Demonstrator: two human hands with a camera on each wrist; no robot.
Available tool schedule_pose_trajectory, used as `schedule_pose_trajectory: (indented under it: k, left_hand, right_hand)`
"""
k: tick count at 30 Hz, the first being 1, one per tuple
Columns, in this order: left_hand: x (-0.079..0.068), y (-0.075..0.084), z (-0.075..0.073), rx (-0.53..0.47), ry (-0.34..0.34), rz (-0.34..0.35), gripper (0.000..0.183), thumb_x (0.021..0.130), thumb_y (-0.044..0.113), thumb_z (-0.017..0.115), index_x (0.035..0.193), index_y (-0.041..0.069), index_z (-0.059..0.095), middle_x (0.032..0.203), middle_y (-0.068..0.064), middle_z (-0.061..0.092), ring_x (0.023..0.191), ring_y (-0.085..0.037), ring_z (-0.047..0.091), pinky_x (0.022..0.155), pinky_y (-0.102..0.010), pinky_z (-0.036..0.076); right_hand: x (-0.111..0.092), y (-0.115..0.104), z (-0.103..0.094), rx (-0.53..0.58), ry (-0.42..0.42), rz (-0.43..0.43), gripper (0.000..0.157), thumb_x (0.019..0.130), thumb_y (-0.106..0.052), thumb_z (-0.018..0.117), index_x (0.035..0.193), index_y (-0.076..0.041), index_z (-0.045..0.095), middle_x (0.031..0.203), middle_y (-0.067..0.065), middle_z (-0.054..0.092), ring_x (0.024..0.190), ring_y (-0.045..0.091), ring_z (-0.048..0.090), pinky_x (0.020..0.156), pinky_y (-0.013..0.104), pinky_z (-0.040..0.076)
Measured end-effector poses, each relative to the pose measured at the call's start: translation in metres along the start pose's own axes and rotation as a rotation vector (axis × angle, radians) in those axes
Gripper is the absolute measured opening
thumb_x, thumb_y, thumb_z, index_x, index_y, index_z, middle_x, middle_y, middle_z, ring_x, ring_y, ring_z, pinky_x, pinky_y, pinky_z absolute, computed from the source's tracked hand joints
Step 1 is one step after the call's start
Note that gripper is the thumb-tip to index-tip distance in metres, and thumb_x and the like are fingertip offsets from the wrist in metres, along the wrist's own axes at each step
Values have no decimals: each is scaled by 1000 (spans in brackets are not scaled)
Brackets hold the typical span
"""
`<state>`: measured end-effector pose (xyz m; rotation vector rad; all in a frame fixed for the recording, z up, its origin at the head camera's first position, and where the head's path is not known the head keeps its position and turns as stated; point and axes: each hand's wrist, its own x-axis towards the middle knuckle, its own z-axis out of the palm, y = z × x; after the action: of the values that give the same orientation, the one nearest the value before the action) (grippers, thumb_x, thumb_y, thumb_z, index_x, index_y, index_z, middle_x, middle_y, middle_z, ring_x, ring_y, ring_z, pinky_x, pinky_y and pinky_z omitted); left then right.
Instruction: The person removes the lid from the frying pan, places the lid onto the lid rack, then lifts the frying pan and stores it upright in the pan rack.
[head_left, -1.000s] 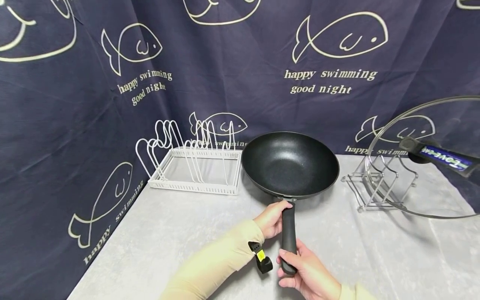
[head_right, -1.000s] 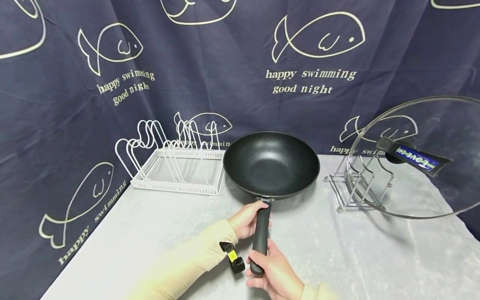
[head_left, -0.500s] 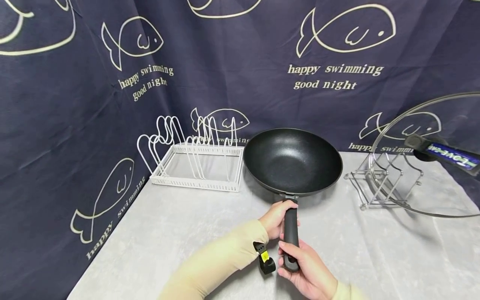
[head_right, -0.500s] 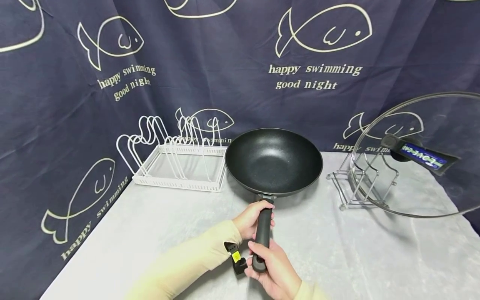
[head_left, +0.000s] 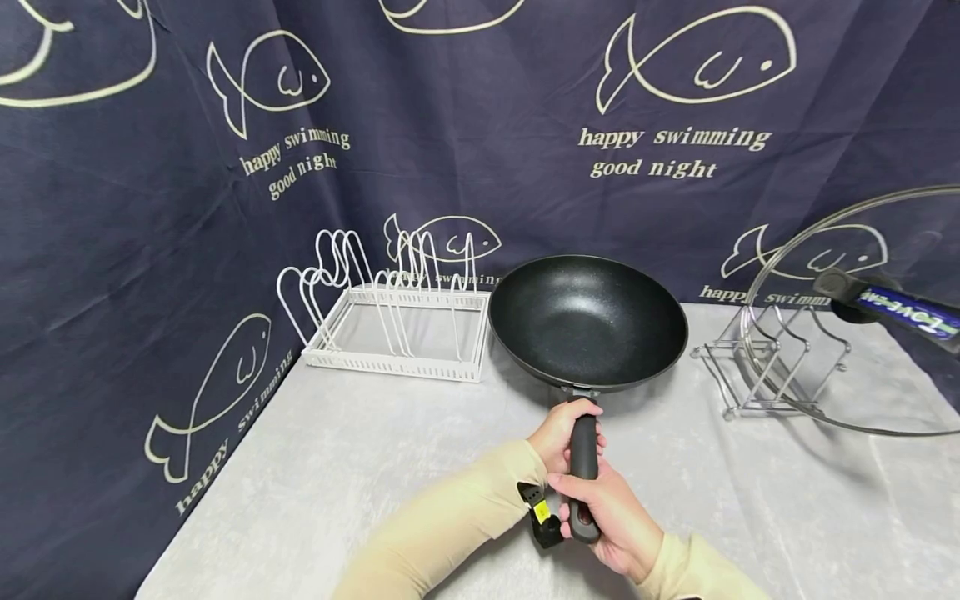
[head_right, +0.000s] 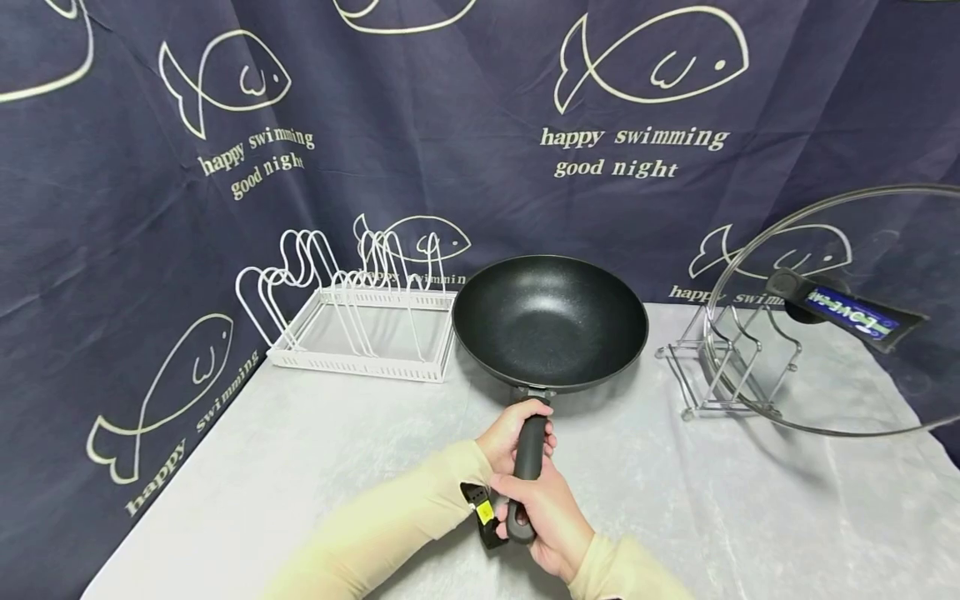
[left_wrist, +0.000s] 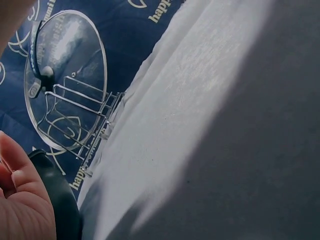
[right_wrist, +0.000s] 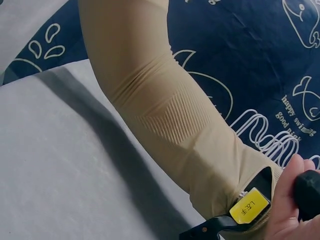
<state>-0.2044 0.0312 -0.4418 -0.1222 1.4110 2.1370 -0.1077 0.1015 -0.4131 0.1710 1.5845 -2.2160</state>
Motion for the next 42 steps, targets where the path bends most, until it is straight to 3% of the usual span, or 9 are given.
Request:
schedule_pose_trajectory:
  k: [6,14,24,32,42]
  left_hand:
    - [1,1,-2,-8,-72,-76,23,81,26,51,60,15,51,56,3,51,48,-5,49,50,-15,39]
    - [6,-3,-5,-120,-102,-24,19,83,19,49,64,14,52,58,7,49,50,-3,48,53,-14,42]
    - [8,0,-5,-173,-161,-41,19,87,13,49,68,14,54,62,7,50,54,-1,46,54,-11,39]
    - [9,0,-2,-214,-152,-63,22,90,11,49,69,12,55,63,7,51,54,0,47,54,-9,41]
    - [7,4,2,-244,-92,-41,19,91,10,51,72,11,53,64,6,51,55,-2,46,53,-10,41]
  right_hand:
    - [0,2,-1,-36,13,-21,58,86,-5,58,130,2,21,73,3,50,49,4,52,46,19,48]
    - [-3,4,-2,-59,-23,29,61,88,-10,61,130,5,20,71,3,49,51,5,53,46,19,47]
    - [-4,3,-3,-62,-24,38,64,87,-8,61,131,6,18,75,3,49,52,5,53,45,18,47]
    - [-5,5,-6,-77,-25,36,63,84,-4,58,130,6,18,79,6,50,52,5,52,46,18,47]
    - [-4,7,-6,-19,-40,31,49,84,-5,58,118,2,24,74,4,51,54,5,53,48,18,47]
